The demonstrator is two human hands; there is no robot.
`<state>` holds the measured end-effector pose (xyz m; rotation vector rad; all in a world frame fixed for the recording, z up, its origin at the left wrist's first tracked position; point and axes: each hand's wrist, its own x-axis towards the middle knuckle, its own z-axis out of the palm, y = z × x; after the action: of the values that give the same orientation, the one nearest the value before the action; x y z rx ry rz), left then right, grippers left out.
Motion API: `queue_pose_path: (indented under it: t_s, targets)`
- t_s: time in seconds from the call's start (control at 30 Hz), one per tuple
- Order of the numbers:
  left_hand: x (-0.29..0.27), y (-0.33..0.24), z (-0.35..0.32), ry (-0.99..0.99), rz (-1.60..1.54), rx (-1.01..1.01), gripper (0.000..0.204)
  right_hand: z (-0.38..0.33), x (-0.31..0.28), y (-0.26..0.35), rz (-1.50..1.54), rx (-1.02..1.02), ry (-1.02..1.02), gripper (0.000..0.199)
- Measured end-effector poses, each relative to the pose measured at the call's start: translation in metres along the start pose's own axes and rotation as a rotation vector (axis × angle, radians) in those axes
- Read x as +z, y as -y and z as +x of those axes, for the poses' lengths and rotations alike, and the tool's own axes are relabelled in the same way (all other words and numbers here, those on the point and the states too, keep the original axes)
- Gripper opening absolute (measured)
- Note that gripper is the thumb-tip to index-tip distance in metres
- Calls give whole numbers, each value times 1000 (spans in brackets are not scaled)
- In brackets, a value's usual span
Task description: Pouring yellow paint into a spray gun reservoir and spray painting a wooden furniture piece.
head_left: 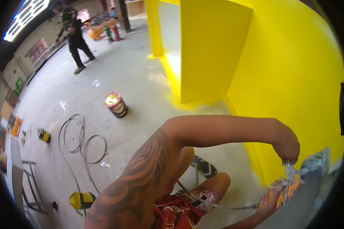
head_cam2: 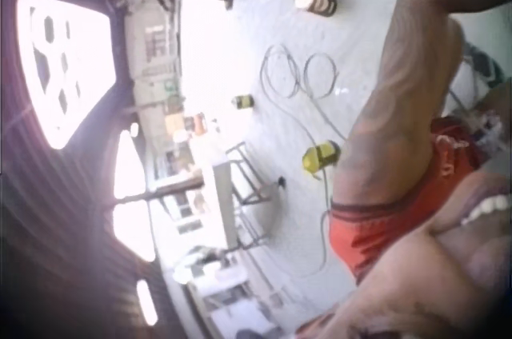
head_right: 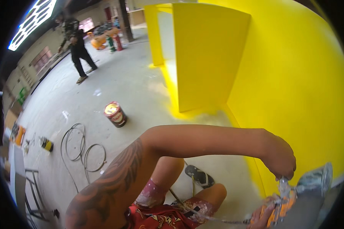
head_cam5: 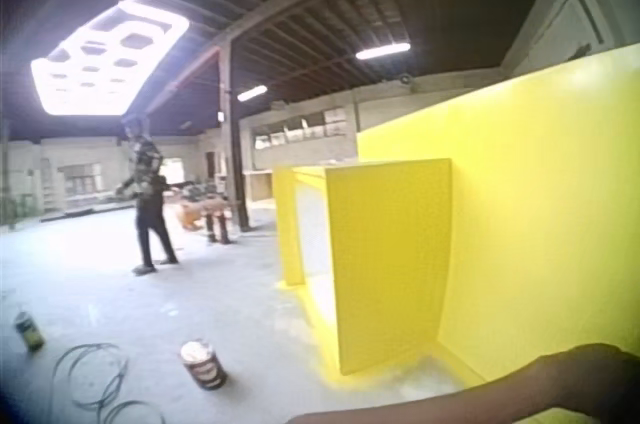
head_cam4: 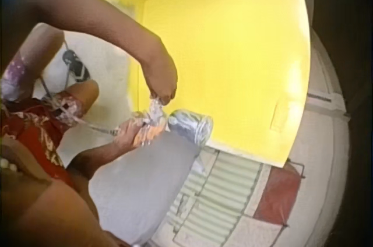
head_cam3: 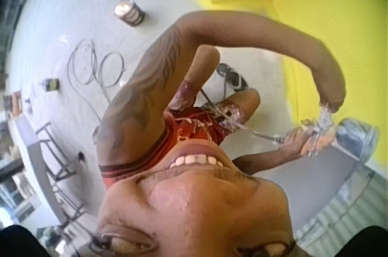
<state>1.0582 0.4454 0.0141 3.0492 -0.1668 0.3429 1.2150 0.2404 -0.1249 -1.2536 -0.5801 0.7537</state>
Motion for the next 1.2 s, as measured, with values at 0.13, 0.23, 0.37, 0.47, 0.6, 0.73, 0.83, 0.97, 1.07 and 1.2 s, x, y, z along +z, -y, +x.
queue_pose_path:
  t_s: [0.13,0.23,0.37,0.47,0.6,0.73,0.83,0.97,1.07,1.2]
  targets:
    - [-1,-1,15,170,92,-71,31,8,-18,-10,-35,14,63,47]
    - [11,-5,30,202,100,59,33,8,-26,-17,-67,15,59,46]
    - [17,-1,37,183,28,102,35,10,-31,-14,-91,11,52,46]
    - [18,0,36,132,5,178,33,8,-33,-10,-76,-4,29,46]
    - [23,2,37,60,-14,89,28,-17,-35,-5,-6,-7,-64,46]
    - [37,13,54,-35,-23,267,20,-33,-32,3,-118,-140,-17,50]
    - [43,16,65,-30,-65,322,20,-30,-26,11,-152,-168,-15,51]
    - [47,13,66,4,-46,274,23,-25,-20,14,-195,-214,24,55]
    - [49,15,65,11,15,299,23,-25,-19,12,-207,-230,36,43]
    - [56,22,69,-3,-17,286,20,-29,-18,8,-216,-260,-33,44]
